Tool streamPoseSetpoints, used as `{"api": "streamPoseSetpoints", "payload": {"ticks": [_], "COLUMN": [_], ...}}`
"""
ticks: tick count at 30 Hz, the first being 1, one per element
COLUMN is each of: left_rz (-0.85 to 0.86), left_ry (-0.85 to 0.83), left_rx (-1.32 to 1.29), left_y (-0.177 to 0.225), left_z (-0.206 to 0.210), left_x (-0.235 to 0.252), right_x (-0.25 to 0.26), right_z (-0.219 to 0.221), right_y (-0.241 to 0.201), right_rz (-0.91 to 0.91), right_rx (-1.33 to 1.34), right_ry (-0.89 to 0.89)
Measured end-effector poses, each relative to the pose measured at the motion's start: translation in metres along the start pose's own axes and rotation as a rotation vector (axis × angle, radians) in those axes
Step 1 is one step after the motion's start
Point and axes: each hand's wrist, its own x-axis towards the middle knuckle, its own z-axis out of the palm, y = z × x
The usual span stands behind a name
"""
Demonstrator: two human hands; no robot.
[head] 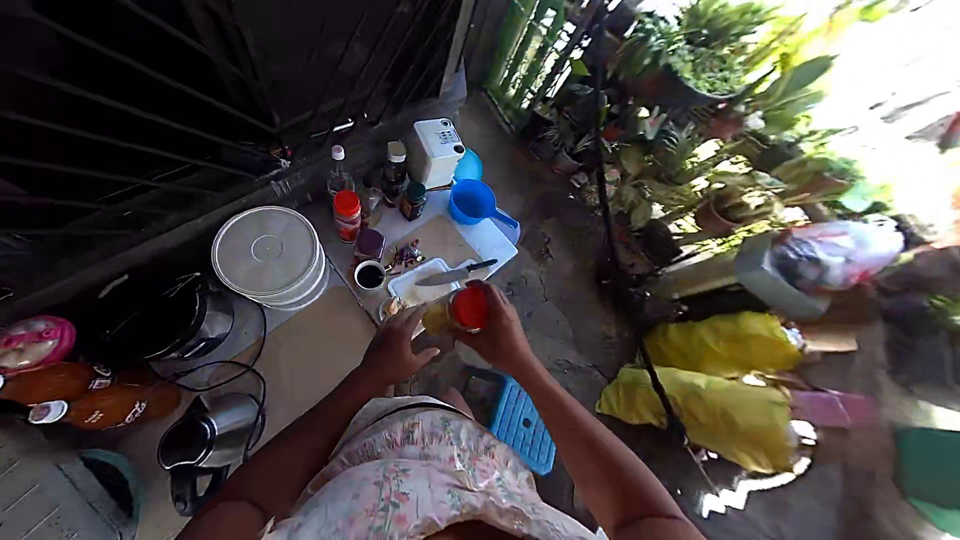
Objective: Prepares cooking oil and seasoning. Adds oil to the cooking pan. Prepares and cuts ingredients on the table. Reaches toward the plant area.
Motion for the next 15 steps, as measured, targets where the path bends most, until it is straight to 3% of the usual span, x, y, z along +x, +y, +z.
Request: {"api": "streamPoseSetpoints", "payload": {"ticks": [3,8,15], "left_rz": [-0.033,-0.276,-0.608], "left_ry": [0.079,0.217,0.582], "left_rx": [-0.032,-0.075,-0.123], "left_y": [-0.011,-0.026,0.008], "left_z": [-0.003,0.003,0.029], "left_x": [0.024,0.046,0.065], "right_x": [0.081,0.209,0.329], "right_z": [-0.015,-0.010,0.047], "right_y": [0.041,0.097,0.108], "right_rz": [0.049,0.008,-0.216], "right_rx": [-0.027,-0.106,-0.164], "right_ry": [-0.004,-0.066,-0.356]}}
